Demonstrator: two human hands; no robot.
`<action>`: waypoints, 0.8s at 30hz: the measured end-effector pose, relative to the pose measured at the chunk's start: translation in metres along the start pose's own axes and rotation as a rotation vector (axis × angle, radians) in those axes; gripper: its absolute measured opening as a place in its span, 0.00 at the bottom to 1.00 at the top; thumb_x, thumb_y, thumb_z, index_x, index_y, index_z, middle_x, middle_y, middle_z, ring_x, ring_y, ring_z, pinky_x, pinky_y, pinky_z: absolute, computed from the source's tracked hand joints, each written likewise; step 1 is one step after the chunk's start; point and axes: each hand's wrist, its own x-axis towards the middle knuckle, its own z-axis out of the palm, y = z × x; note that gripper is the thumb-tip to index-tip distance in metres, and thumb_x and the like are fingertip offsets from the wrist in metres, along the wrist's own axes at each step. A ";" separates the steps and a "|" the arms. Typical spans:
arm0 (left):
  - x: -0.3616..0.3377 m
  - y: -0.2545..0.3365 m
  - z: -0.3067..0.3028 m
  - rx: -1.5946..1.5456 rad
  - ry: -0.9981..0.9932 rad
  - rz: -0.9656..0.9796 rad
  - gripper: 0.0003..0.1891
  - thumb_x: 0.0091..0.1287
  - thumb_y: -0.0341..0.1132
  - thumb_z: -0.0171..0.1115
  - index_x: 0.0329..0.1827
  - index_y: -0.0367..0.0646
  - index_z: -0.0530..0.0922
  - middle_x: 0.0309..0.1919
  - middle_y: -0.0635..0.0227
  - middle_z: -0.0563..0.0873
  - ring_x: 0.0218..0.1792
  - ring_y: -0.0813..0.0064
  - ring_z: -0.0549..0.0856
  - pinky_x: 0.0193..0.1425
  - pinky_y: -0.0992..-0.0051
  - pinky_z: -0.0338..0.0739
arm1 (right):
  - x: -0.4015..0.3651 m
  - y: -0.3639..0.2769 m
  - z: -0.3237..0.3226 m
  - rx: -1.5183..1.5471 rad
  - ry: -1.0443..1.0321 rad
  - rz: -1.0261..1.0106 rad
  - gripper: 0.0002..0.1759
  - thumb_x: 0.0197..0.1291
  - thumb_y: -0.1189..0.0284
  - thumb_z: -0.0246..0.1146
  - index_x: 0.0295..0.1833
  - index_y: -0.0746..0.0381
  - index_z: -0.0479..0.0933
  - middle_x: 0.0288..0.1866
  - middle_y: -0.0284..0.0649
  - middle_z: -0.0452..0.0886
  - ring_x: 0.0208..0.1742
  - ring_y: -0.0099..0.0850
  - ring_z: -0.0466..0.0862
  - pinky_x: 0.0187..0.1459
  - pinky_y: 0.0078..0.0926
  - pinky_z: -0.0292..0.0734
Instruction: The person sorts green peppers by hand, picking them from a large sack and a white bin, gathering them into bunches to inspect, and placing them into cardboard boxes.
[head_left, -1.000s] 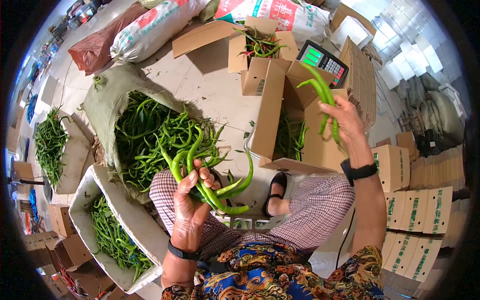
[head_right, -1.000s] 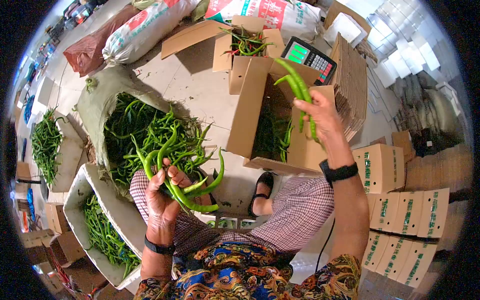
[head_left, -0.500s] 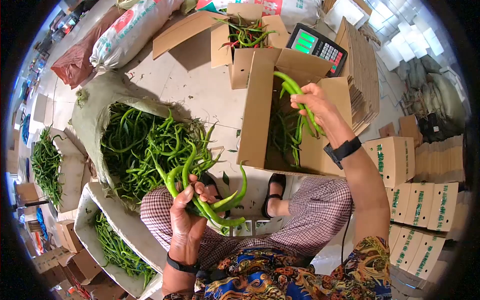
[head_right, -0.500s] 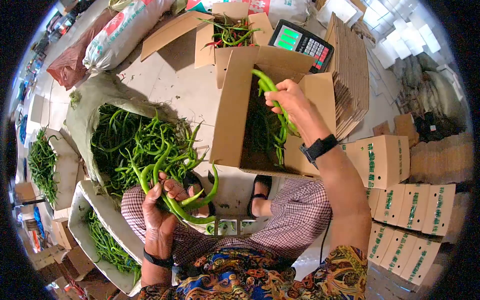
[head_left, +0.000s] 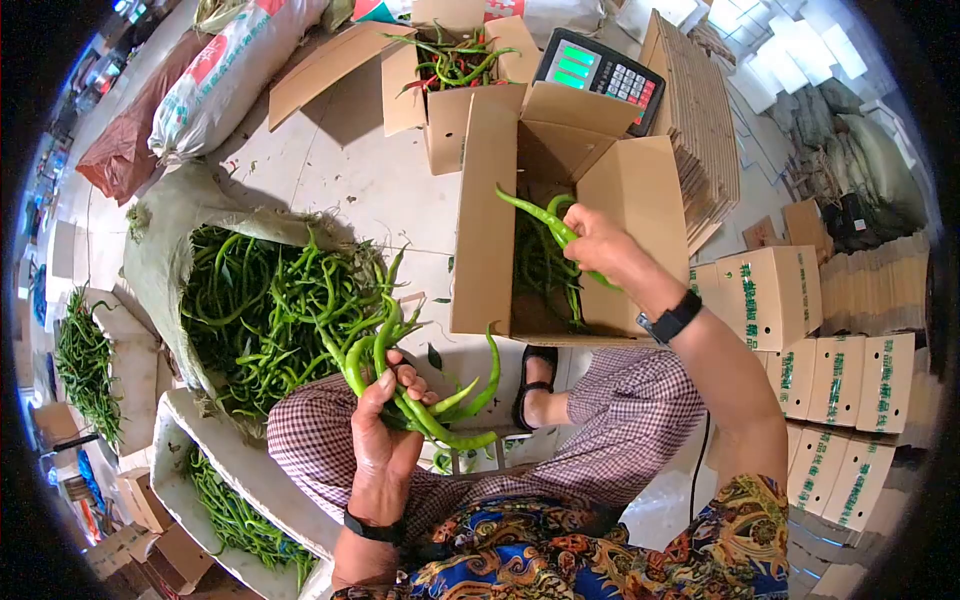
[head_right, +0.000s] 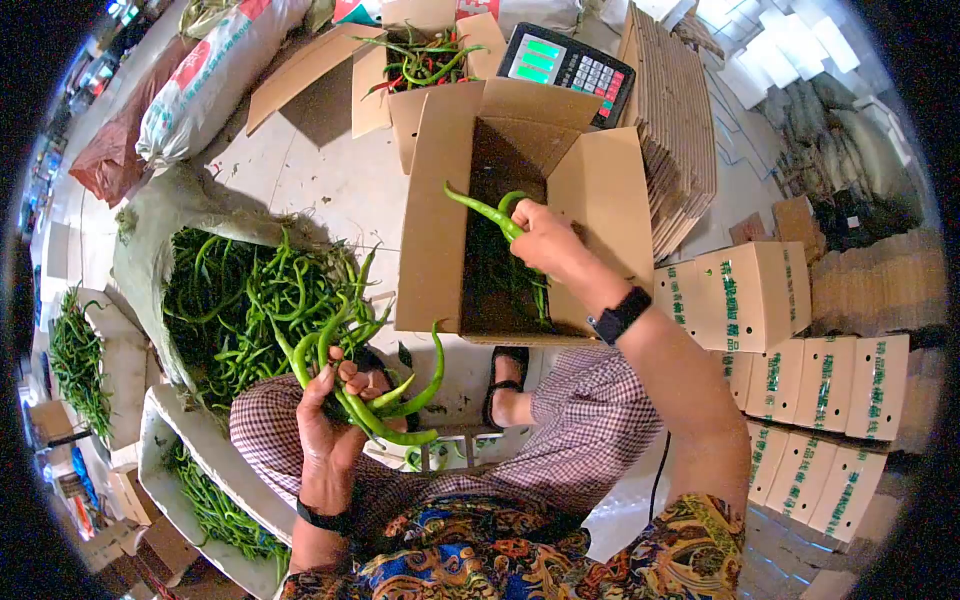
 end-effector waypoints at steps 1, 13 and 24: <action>0.000 0.000 0.000 -0.006 0.001 0.005 0.17 0.62 0.34 0.63 0.53 0.43 0.72 0.34 0.71 0.77 0.34 0.77 0.75 0.45 0.73 0.72 | 0.005 0.006 0.004 -0.206 0.053 -0.047 0.08 0.56 0.74 0.65 0.37 0.62 0.72 0.22 0.29 0.69 0.23 0.21 0.70 0.24 0.26 0.67; 0.004 -0.002 -0.002 0.015 0.046 0.008 0.16 0.62 0.34 0.63 0.53 0.44 0.73 0.33 0.71 0.75 0.34 0.77 0.74 0.44 0.72 0.71 | 0.053 0.051 0.038 -0.311 -0.174 0.096 0.17 0.61 0.63 0.58 0.38 0.68 0.81 0.33 0.52 0.83 0.40 0.43 0.86 0.45 0.37 0.81; 0.010 -0.009 -0.001 0.018 0.030 0.007 0.17 0.65 0.33 0.60 0.56 0.45 0.72 0.34 0.73 0.73 0.34 0.78 0.74 0.45 0.74 0.71 | 0.105 0.028 0.040 -0.439 -0.063 0.083 0.16 0.55 0.77 0.55 0.49 0.69 0.79 0.56 0.57 0.78 0.61 0.51 0.77 0.59 0.46 0.74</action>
